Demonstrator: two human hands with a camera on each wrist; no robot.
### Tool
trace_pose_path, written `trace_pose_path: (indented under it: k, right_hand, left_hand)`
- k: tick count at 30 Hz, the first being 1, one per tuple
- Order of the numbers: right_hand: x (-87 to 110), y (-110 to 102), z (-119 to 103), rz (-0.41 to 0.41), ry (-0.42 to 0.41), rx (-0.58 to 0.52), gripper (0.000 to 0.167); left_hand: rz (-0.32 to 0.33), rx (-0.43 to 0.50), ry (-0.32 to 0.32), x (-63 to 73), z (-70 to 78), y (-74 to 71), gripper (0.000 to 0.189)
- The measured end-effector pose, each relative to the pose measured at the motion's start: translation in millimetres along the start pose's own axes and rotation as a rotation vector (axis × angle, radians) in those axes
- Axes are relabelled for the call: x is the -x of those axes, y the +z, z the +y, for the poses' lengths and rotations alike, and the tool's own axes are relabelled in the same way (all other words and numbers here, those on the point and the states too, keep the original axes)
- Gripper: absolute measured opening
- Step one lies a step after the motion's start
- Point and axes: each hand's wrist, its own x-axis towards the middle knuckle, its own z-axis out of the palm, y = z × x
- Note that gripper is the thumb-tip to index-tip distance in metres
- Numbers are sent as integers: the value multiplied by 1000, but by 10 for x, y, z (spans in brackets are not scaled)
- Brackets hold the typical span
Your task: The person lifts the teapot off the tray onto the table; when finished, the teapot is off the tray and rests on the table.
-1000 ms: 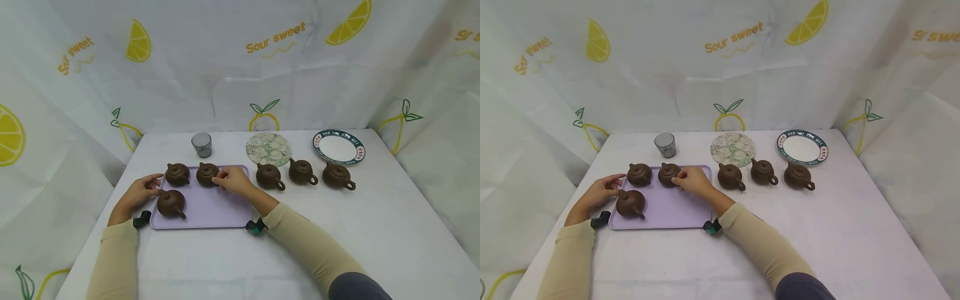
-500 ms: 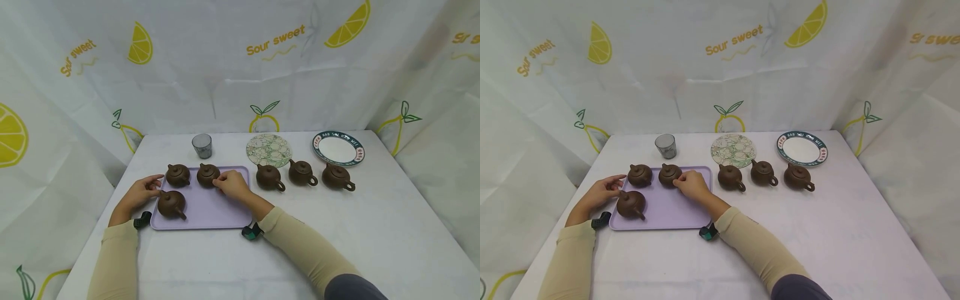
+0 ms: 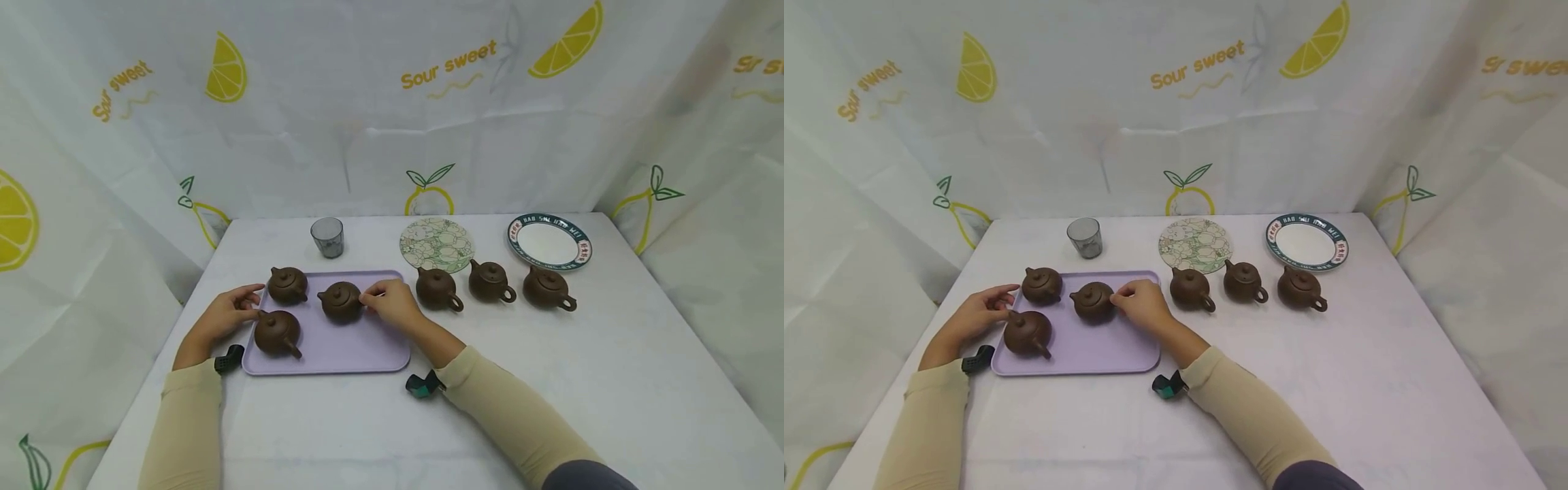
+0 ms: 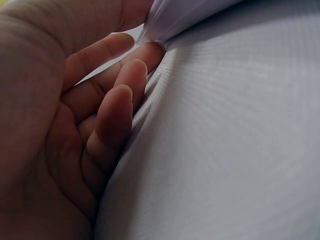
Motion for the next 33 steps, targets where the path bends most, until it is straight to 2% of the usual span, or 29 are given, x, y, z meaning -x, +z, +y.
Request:
trace_pose_path:
  k: [2,9,14,20,25,27,33]
  right_hand:
    - [49,-17,7,6,10,-26,16]
    - [257,-130,69,32,56,-221,15]
    - [407,-260,91,49,59,-279,13]
    - [587,-430,117,70,57,-289,13]
    - [726,-532,188,77,64,-304,13]
    - [776,-562,235,80,76,-309,13]
    - [938,-671,358,86,105,-319,14]
  left_hand:
    - [7,7,-2,4,-7,1,60]
    - [-9,-8,-30,-21,-18,7,60]
    - [-10,-41,-27,-10,3,-11,61]
    - [-19,-27,-15,-15,11,-21,61]
    - [-20,-28,-17,39,216,-18,59]
    - [-15,-19,-27,48,252,-13,58]
    - [-14,-31,-42,11,86,-11,60]
